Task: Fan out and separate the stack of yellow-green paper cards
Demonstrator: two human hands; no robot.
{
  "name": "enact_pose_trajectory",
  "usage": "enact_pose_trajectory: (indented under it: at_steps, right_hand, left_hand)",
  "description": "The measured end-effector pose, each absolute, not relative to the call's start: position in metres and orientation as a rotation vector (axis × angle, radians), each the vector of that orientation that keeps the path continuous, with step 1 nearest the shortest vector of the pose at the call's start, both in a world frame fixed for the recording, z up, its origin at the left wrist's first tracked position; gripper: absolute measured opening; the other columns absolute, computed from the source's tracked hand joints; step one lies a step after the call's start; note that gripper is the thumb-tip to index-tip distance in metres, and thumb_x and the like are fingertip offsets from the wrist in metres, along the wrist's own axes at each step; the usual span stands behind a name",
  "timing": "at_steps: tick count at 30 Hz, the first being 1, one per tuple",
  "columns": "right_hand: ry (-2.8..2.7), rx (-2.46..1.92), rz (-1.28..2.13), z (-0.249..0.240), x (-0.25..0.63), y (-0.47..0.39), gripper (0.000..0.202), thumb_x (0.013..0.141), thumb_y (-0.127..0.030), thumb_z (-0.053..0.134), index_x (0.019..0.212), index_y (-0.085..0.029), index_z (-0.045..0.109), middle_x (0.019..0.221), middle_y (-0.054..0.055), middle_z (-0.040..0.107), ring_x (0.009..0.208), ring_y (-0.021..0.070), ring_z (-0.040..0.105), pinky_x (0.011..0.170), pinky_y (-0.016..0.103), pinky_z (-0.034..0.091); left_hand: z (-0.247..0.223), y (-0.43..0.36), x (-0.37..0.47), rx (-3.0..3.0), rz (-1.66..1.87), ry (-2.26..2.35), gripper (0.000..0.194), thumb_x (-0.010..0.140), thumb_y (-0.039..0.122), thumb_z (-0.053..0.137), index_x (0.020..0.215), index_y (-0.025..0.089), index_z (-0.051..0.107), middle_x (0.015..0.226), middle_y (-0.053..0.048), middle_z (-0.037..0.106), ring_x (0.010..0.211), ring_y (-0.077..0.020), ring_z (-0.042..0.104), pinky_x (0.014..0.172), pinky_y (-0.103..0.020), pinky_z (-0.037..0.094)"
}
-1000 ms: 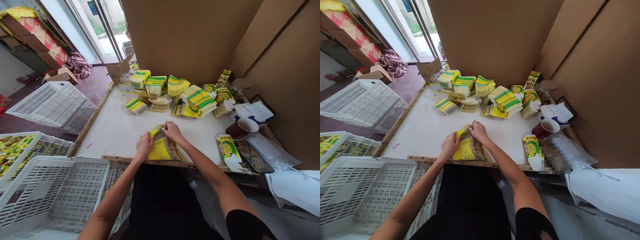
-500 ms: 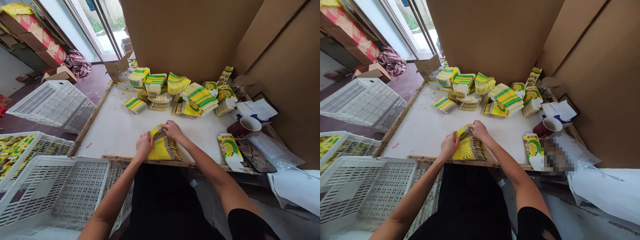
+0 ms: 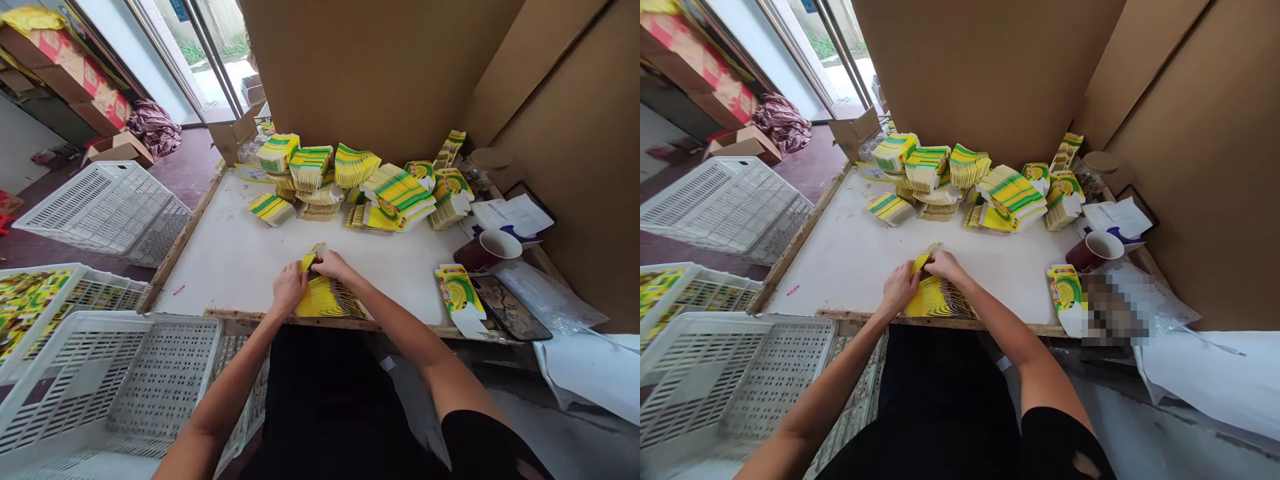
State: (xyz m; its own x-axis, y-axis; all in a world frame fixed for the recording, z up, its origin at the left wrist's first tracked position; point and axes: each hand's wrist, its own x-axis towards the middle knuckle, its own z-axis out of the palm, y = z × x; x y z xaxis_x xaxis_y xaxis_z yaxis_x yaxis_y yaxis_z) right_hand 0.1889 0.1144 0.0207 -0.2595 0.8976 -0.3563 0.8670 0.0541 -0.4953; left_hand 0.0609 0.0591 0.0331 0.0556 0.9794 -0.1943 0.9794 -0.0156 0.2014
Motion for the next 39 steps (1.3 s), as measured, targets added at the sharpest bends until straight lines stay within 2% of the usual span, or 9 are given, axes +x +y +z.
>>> enact_pose_trajectory:
  at_steps: [5,10,15,20,22,25,32,36,39]
  right_hand:
    - [-2.216,-1.916,0.943,0.024,0.198,0.118,0.022,0.077,-0.02,0.057,0.092,-0.019,0.073,0.093,0.006,0.073,0.086,0.0214,0.065,0.066,0.024,0.045]
    - [-2.255,-1.816,0.888,0.028,0.224,0.119,0.041,0.074,-0.004,0.049,0.106,-0.019,0.069,0.104,0.007,0.071,0.097,0.0222,0.062,0.076,0.026,0.044]
    - [-2.425,-1.523,1.166,0.029,0.244,0.11,0.041,0.067,0.003,0.048,0.092,-0.017,0.074,0.089,0.002,0.073,0.085,0.0177,0.064,0.071,0.022,0.045]
    - [-2.5,-1.249,1.434,0.024,0.262,0.107,0.042,0.064,0.004,0.048,0.088,-0.019,0.074,0.085,-0.003,0.074,0.079,0.014,0.064,0.069,0.019,0.047]
    - [-2.45,-1.239,1.372,0.02,0.268,0.109,0.039,0.065,0.002,0.05,0.088,-0.019,0.074,0.084,-0.003,0.073,0.078,0.0143,0.064,0.071,0.021,0.047]
    - [-2.264,-1.422,1.064,0.014,0.273,0.113,0.037,0.07,-0.002,0.049,0.096,-0.016,0.071,0.086,0.001,0.072,0.077,0.0156,0.063,0.072,0.024,0.048]
    - [-2.233,-1.465,0.675,-0.002,0.259,0.102,0.049,0.074,0.004,0.043,0.115,-0.014,0.064,0.121,0.012,0.06,0.111,0.0217,0.054,0.097,0.034,0.042]
    - [-2.221,-1.461,0.659,-0.013,0.257,0.097,0.054,0.074,0.003,0.041,0.124,-0.011,0.056,0.13,0.015,0.055,0.12,0.022,0.049,0.104,0.039,0.039]
    - [-2.2,-1.492,0.701,-0.02,0.257,0.097,0.055,0.074,0.002,0.042,0.128,-0.009,0.051,0.139,0.017,0.046,0.131,0.024,0.039,0.11,0.043,0.033]
  left_hand:
    - [0.032,0.058,0.06,2.052,0.017,2.002,0.03,0.093,0.026,0.039,0.12,0.018,0.048,0.118,-0.01,0.062,0.109,-0.0219,0.055,0.087,-0.032,0.043]
    - [0.033,0.059,0.06,1.945,0.108,2.045,0.035,0.095,0.037,0.037,0.121,0.018,0.05,0.119,-0.01,0.063,0.11,-0.0234,0.055,0.088,-0.034,0.044]
    - [0.038,0.066,0.061,1.877,0.025,2.072,0.036,0.095,0.039,0.037,0.121,0.018,0.05,0.115,-0.011,0.065,0.109,-0.0244,0.057,0.084,-0.034,0.045]
    - [0.037,0.065,0.063,1.989,-0.001,1.993,0.031,0.095,0.035,0.036,0.118,0.021,0.052,0.113,-0.007,0.066,0.11,-0.0227,0.055,0.087,-0.032,0.042]
    - [0.035,0.063,0.064,2.042,-0.005,1.975,0.03,0.096,0.034,0.036,0.117,0.021,0.052,0.112,-0.007,0.066,0.109,-0.0219,0.055,0.088,-0.032,0.042]
    - [0.033,0.062,0.064,2.085,-0.012,1.983,0.029,0.096,0.033,0.035,0.116,0.022,0.052,0.111,-0.007,0.066,0.106,-0.0216,0.056,0.087,-0.032,0.042]
    - [0.033,0.062,0.065,2.08,-0.032,1.993,0.029,0.096,0.033,0.034,0.117,0.021,0.052,0.112,-0.008,0.065,0.107,-0.0221,0.056,0.086,-0.032,0.043]
    - [0.032,0.062,0.064,2.073,-0.009,1.994,0.03,0.096,0.032,0.034,0.118,0.021,0.051,0.113,-0.007,0.065,0.107,-0.0216,0.055,0.087,-0.032,0.042]
    - [0.031,0.062,0.065,2.068,-0.014,2.005,0.03,0.096,0.033,0.034,0.118,0.021,0.051,0.112,-0.007,0.065,0.108,-0.0222,0.055,0.086,-0.033,0.043]
